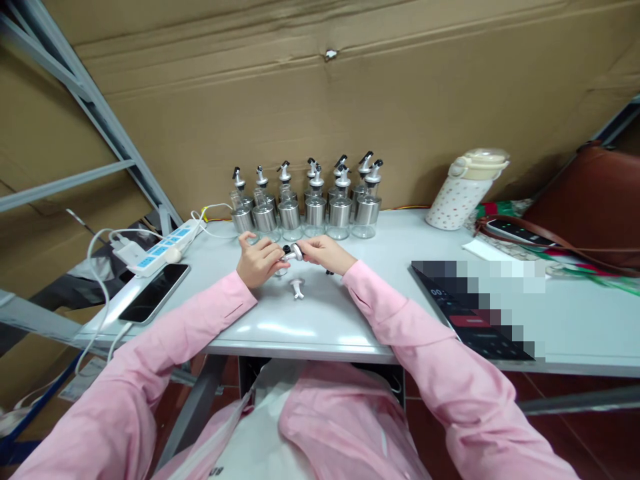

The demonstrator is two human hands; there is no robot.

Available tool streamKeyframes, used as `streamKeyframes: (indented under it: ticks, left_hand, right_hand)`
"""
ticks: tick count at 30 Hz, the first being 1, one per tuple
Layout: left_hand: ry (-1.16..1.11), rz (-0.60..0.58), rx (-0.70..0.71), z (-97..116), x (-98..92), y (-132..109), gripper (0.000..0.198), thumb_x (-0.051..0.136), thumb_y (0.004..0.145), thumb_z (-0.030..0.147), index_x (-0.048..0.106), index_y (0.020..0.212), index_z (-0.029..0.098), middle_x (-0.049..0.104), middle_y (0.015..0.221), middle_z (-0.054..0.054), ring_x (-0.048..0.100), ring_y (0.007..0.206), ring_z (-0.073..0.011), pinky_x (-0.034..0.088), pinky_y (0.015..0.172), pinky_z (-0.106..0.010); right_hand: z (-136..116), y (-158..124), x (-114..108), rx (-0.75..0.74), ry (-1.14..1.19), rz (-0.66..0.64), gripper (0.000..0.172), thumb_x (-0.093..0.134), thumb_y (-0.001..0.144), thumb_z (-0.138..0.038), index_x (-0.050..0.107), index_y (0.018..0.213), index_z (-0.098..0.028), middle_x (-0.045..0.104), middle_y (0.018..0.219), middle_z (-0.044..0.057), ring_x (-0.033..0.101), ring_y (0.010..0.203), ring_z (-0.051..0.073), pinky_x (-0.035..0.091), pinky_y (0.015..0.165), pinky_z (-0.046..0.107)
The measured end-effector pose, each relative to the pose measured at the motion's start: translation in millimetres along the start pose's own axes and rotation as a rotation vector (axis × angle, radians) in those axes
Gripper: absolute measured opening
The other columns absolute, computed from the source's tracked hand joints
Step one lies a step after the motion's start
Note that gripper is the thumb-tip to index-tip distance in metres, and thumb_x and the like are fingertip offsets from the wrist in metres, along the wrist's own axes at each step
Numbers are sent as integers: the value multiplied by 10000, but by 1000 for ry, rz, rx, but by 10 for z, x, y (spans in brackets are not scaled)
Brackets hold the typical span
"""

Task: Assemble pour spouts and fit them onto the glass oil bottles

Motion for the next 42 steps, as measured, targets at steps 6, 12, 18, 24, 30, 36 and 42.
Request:
streamKeyframes:
  ticks: [6,12,18,24,30,36,42]
  left_hand:
    - [-10,18,-75,-99,-15,14,495,248,960,482,552,713,179,648,660,-13,514,688,-167,204,819,-417]
    - [-105,27,-179,-195,1,27,525,201,975,455,542,698,167,622,639,2,507,660,-148,207,816,-401]
    - [-348,-114,-442,-298,165,-18,573,174,977,428,495,587,157,554,582,15,502,647,-129,229,855,-375]
    - [-705,-172,-719,-357,296,-89,534,280,942,375,358,462,155,456,446,42,421,509,-90,285,833,-333]
    - [-1144,-122,-883,-340,386,-126,580,378,820,642,294,458,196,352,359,43,328,400,-80,297,526,-257]
    - [-1264,-132,-917,-330,397,-101,614,408,777,692,269,426,207,333,304,35,294,365,-67,313,507,-255]
    - [-1308,-160,-871,-302,404,-97,590,385,790,690,321,461,205,440,366,7,402,410,-95,387,567,-269]
  right_hand:
    - [-45,10,1,-29,42,23,595,417,679,-753,445,531,-178,377,472,-46,322,478,71,277,524,252]
    - [-128,-8,-11,-61,67,68,572,427,687,-736,445,553,-181,407,540,-27,367,534,88,322,560,252]
    - [-148,-14,-55,-117,-37,137,518,397,746,-667,503,627,-174,425,557,-24,380,544,101,336,586,261]
    - [-130,-6,-27,-161,-102,126,435,392,784,-588,486,649,-185,479,600,1,434,587,126,362,613,269]
    - [-208,-36,-48,-303,-234,187,308,420,844,-447,534,740,-181,525,685,20,479,644,143,374,634,276]
    - [-382,-146,-51,-535,-418,288,174,450,894,-314,558,874,-179,524,733,27,491,661,146,401,624,269]
    - [-507,-240,-60,-691,-564,370,142,463,900,-291,547,946,-187,576,837,74,542,806,196,444,712,318]
Point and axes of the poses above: each hand's wrist, its own y-axis towards the middle knuckle, its own x-axis out of the palm, z = x × y, the point moved 8 cm from there along y, towards the middle knuckle
